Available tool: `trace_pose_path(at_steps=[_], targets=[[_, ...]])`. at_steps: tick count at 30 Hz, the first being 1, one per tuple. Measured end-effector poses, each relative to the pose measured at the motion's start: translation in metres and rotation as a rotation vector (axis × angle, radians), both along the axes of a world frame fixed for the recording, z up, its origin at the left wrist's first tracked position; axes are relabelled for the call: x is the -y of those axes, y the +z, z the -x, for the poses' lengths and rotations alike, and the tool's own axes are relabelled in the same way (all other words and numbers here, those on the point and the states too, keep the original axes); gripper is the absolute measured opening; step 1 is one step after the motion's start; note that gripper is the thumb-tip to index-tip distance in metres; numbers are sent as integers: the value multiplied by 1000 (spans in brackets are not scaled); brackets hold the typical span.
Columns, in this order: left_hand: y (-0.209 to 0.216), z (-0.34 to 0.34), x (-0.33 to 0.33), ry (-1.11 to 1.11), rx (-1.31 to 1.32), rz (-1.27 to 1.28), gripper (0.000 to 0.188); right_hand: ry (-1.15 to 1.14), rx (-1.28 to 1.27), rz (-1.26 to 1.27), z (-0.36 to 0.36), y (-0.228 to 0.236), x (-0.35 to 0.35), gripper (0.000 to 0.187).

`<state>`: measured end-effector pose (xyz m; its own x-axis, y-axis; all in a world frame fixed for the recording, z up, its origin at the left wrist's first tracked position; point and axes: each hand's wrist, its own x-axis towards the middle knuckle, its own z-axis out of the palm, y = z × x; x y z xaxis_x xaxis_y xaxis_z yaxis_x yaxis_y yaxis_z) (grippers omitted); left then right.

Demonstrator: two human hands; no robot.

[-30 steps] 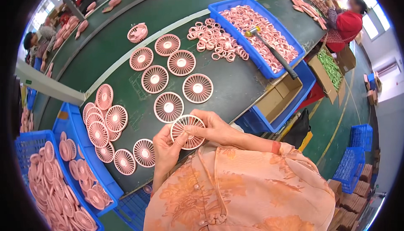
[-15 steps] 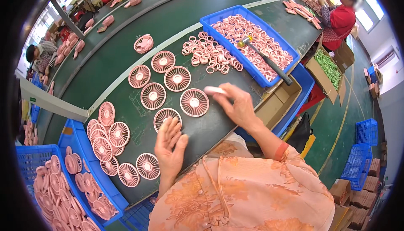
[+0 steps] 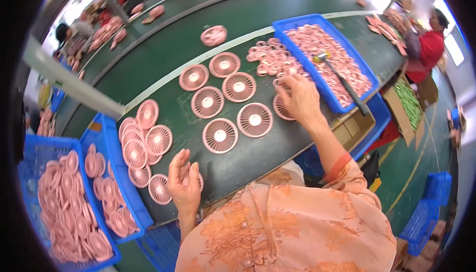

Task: The person taps fan grilles on a table using a small mallet, arranges and stacks them by hand, and then fits small plastic inserts into the center of the fan grilles.

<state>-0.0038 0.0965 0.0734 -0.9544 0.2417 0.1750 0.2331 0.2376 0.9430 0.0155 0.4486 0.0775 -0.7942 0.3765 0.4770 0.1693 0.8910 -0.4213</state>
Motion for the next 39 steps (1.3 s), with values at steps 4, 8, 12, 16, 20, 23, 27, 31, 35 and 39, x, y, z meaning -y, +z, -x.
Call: trace_pose_path(at_steps=[4, 8, 12, 16, 20, 23, 27, 31, 35, 39], targets=[[2, 5, 25, 55, -304, 295, 45, -69, 68, -270, 25, -20, -8, 14], [14, -7, 44, 48, -311, 591, 62, -37, 108, -172, 36, -21, -10, 13], [3, -10, 46, -3, -239, 730, 81, -43, 103, -108, 37, -21, -8, 14], [10, -5, 41, -72, -221, 714, 88, -60, 106, -11, 35, -28, -14, 18], [16, -9, 50, -115, -190, 777, 96, -87, 103, -21, 41, -41, -17, 13], [26, -8, 39, -71, -151, 717, 102, -85, 92, -32, 33, -32, -16, 10], [31, -7, 28, 94, -174, 574, 78, -12, -130, 279, 21, -13, -5, 14], [12, 2, 29, 124, -80, 412, 36, 236, -187, 1212, 5, 5, 27, 16], [-6, 4, 19, 52, 157, -39, 15, 417, -135, 1653, -8, -7, 68, 14], [-14, 6, 1, -16, 347, -421, 15, 488, -49, 1785, -10, -26, 85, 14]])
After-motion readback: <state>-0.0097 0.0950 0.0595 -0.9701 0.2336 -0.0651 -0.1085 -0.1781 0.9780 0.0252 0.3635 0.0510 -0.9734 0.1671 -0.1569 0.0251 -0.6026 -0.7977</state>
